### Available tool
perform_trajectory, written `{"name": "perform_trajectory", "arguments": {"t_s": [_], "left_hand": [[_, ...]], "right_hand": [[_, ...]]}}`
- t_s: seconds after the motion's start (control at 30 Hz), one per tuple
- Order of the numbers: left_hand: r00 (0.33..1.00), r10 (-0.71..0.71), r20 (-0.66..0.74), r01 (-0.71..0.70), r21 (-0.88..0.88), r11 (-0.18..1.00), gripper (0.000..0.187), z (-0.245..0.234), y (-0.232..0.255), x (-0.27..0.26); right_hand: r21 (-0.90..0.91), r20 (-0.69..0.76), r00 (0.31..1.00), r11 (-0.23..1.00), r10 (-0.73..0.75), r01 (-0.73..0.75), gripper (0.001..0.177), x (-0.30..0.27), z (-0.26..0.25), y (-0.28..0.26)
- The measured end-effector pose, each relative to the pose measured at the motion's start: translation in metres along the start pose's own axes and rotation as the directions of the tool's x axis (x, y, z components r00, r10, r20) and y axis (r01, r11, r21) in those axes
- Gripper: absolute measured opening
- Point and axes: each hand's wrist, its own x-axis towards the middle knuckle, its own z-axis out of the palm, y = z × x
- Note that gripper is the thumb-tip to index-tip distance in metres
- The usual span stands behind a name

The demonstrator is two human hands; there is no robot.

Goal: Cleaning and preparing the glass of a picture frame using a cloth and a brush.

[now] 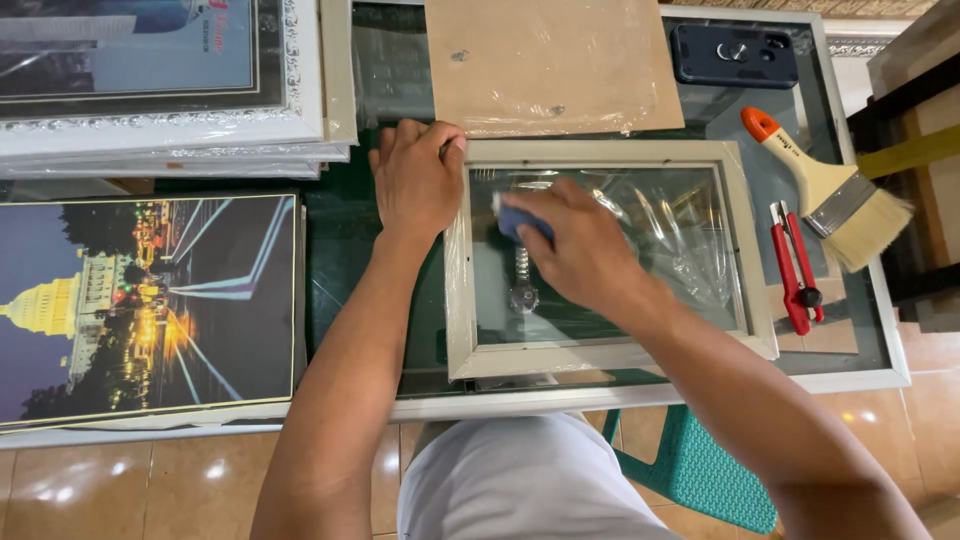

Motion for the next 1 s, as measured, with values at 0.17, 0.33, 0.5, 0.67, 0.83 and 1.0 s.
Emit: {"name": "perform_trajectory", "arguments": {"t_s": [0.17, 0.33, 0.5, 0.67, 0.83, 1.0], "left_hand": [[0.999, 0.043, 0.004, -0.043, 0.009, 0.999, 0.017, -0.001, -0.006, 0.000], [0.999, 0.044, 0.027, -0.043, -0.027, 0.999, 0.017, -0.003, -0.005, 0.002], [0.998, 0.059, -0.003, -0.059, -0.020, 0.998, 0.015, 0.001, -0.008, 0.003], [0.998, 0.064, -0.013, -0.064, -0.012, 0.998, 0.015, 0.004, -0.010, 0.004], [0.998, 0.061, -0.010, -0.061, -0.010, 0.998, 0.014, 0.008, -0.008, 0.003], [0.996, 0.078, 0.031, -0.078, 0.014, 0.997, 0.012, 0.002, -0.003, 0.004]], "right_hand": [[-0.184, -0.034, 0.999, 0.982, 0.038, -0.044, 0.029, 0.053, 0.065, 0.006], [-0.302, -0.010, 0.990, 0.943, 0.144, -0.140, 0.026, 0.034, 0.031, 0.025], [-0.411, -0.049, 0.945, 0.856, 0.323, -0.314, 0.028, -0.013, -0.031, 0.077], [-0.461, -0.136, 0.867, 0.744, 0.480, -0.484, 0.029, -0.046, -0.060, 0.204], [-0.414, -0.039, 0.795, 0.714, 0.605, -0.564, 0.030, -0.050, -0.082, 0.194], [-0.369, 0.321, 0.355, 0.461, 0.878, -0.807, 0.040, -0.061, -0.132, 0.027]]}}
